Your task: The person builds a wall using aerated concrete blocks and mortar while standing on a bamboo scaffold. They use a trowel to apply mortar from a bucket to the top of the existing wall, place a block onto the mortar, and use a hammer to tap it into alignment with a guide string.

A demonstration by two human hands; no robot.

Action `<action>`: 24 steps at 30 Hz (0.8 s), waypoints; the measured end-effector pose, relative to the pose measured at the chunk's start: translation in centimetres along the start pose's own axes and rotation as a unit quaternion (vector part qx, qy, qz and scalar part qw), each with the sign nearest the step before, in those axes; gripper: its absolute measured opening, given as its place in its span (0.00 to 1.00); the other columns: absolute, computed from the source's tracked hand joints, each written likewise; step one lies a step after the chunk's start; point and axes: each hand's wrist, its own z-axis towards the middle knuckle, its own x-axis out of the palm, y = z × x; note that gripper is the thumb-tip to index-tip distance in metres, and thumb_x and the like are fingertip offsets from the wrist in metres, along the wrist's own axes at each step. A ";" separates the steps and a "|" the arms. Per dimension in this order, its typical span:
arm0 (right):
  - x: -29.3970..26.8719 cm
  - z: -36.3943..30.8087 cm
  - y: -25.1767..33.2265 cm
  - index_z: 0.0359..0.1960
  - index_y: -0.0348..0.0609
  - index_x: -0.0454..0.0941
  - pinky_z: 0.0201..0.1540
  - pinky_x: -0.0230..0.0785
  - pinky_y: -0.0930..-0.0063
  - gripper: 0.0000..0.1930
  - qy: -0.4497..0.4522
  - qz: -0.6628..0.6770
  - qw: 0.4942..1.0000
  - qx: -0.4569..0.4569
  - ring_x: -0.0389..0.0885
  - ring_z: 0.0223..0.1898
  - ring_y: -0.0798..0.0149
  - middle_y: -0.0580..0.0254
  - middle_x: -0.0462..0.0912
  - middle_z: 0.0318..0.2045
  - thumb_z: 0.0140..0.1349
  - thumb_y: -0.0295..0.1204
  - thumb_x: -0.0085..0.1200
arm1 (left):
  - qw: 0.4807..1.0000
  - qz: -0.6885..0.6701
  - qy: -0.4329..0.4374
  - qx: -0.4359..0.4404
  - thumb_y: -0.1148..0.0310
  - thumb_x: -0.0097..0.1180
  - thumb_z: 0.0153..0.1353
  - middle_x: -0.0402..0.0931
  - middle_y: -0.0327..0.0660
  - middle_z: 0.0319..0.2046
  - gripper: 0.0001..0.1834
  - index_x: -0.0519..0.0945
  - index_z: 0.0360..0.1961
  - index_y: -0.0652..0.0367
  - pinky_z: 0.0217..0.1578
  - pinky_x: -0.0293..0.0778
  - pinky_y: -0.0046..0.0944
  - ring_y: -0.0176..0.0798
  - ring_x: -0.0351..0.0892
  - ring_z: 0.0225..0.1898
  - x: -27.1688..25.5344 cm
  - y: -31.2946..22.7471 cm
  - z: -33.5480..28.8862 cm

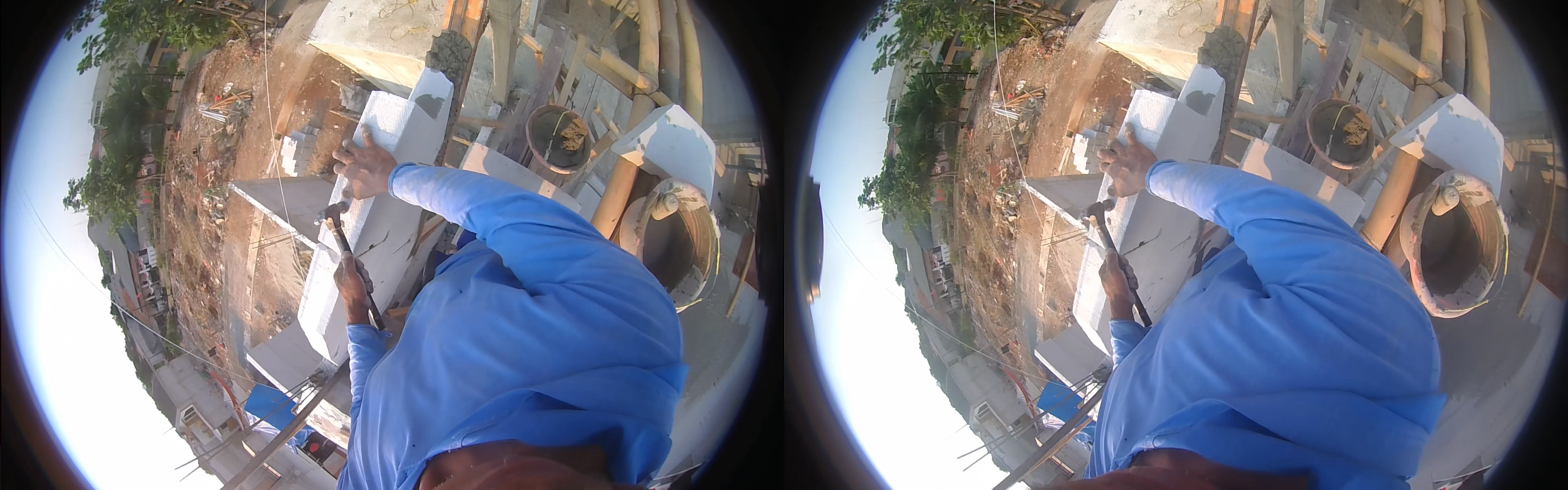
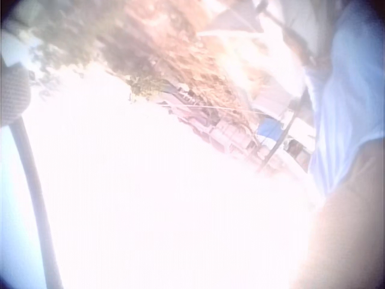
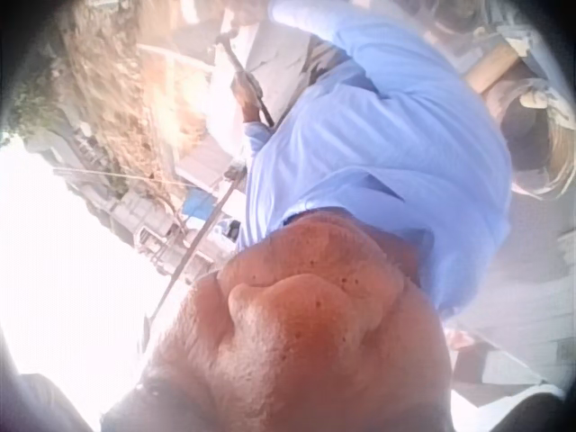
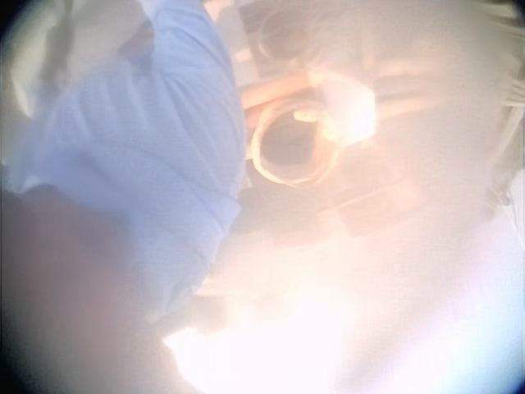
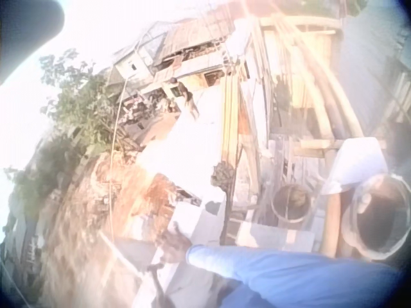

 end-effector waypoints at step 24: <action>0.4 0.3 6.3 0.63 0.63 0.64 0.57 0.40 0.19 0.39 0.092 -0.086 0.992 -0.001 0.55 0.65 0.47 0.54 0.60 0.59 0.48 0.56 0.57 | 0.967 0.169 -0.171 -0.090 0.60 0.61 0.46 0.78 0.56 0.25 0.17 0.79 0.30 0.64 0.33 0.71 0.47 0.58 0.78 0.30 -8.3 19.2 -18.3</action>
